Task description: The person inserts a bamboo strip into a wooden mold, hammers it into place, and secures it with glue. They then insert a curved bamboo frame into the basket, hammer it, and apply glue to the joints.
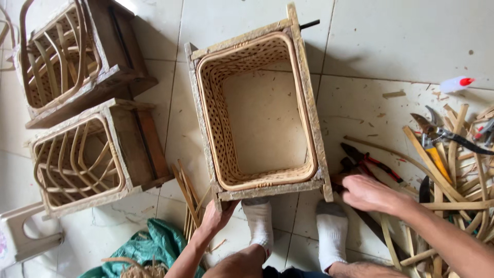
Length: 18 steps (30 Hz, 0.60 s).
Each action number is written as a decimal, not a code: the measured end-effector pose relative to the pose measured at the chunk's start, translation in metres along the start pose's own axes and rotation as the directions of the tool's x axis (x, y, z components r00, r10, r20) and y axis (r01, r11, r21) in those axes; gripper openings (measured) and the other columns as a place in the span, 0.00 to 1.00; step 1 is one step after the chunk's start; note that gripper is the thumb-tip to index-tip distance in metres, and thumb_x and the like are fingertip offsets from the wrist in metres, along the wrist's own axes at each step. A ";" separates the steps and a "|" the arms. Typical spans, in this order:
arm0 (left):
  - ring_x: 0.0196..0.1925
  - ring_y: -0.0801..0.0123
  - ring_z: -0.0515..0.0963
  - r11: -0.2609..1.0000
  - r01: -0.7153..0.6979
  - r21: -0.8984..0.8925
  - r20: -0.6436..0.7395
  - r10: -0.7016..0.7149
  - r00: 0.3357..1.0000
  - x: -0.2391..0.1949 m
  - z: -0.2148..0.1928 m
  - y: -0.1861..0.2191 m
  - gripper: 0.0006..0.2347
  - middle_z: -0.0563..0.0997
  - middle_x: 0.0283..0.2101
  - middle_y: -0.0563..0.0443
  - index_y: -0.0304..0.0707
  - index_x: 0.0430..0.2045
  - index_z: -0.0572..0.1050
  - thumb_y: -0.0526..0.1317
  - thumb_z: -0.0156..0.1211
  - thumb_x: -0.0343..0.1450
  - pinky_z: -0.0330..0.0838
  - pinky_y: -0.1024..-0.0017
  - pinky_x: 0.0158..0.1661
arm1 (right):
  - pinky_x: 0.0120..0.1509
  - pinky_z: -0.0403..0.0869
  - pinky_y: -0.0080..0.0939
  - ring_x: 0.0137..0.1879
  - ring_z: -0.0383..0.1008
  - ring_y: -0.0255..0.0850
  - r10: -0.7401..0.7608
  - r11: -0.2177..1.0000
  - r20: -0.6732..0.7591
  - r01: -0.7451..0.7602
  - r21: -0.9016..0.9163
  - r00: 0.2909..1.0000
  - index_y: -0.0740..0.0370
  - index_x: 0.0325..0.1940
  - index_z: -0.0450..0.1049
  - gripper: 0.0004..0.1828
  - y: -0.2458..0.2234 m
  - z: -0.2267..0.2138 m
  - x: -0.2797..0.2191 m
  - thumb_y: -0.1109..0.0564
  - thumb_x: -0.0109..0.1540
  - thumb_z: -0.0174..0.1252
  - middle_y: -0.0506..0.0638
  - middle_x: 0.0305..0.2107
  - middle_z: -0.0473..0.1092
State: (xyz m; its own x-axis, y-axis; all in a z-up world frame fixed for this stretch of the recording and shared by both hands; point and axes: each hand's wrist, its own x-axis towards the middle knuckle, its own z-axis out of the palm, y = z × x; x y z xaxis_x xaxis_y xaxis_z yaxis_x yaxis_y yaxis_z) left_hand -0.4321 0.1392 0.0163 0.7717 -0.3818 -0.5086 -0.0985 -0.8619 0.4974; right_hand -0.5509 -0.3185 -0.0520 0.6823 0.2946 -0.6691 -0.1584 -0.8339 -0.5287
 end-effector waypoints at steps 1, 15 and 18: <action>0.47 0.39 0.80 1.000 -0.026 -0.001 -0.003 0.026 1.000 0.001 0.000 -0.002 0.15 0.83 0.45 0.36 0.43 0.48 0.78 0.50 0.59 0.72 0.77 0.53 0.43 | 0.36 0.69 0.48 0.28 0.65 0.41 0.017 0.976 -0.093 0.003 0.216 0.996 0.73 0.28 0.72 0.12 0.000 -0.004 0.000 0.57 0.58 0.52 0.60 0.22 0.68; 0.56 0.54 0.79 0.961 -0.235 -0.145 0.381 0.274 0.883 0.025 -0.015 -0.034 0.23 0.79 0.57 0.41 0.42 0.58 0.71 0.48 0.66 0.70 0.75 0.60 0.54 | 0.50 0.77 0.54 0.45 0.77 0.50 -0.143 0.901 -0.655 0.371 0.224 0.742 0.68 0.48 0.76 0.17 0.016 -0.170 0.088 0.63 0.57 0.51 0.62 0.42 0.76; 0.64 0.63 0.75 0.724 -0.265 0.637 0.739 -0.475 0.478 0.068 -0.067 -0.043 0.28 0.78 0.59 0.42 0.36 0.62 0.67 0.60 0.51 0.76 0.71 0.65 0.61 | 0.73 0.58 0.60 0.70 0.58 0.58 -0.051 0.994 -0.727 0.105 0.029 0.685 0.70 0.70 0.60 0.36 0.026 -0.261 0.154 0.64 0.56 0.56 0.64 0.66 0.59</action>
State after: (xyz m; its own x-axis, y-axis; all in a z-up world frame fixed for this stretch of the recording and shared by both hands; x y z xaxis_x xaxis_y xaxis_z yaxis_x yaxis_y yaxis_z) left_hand -0.3335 0.1724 0.0072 -0.0481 -0.0196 -0.9986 -0.6761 -0.7353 0.0470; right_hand -0.2637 -0.4163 -0.0321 0.9941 -0.0951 -0.0516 -0.1068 -0.7844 -0.6111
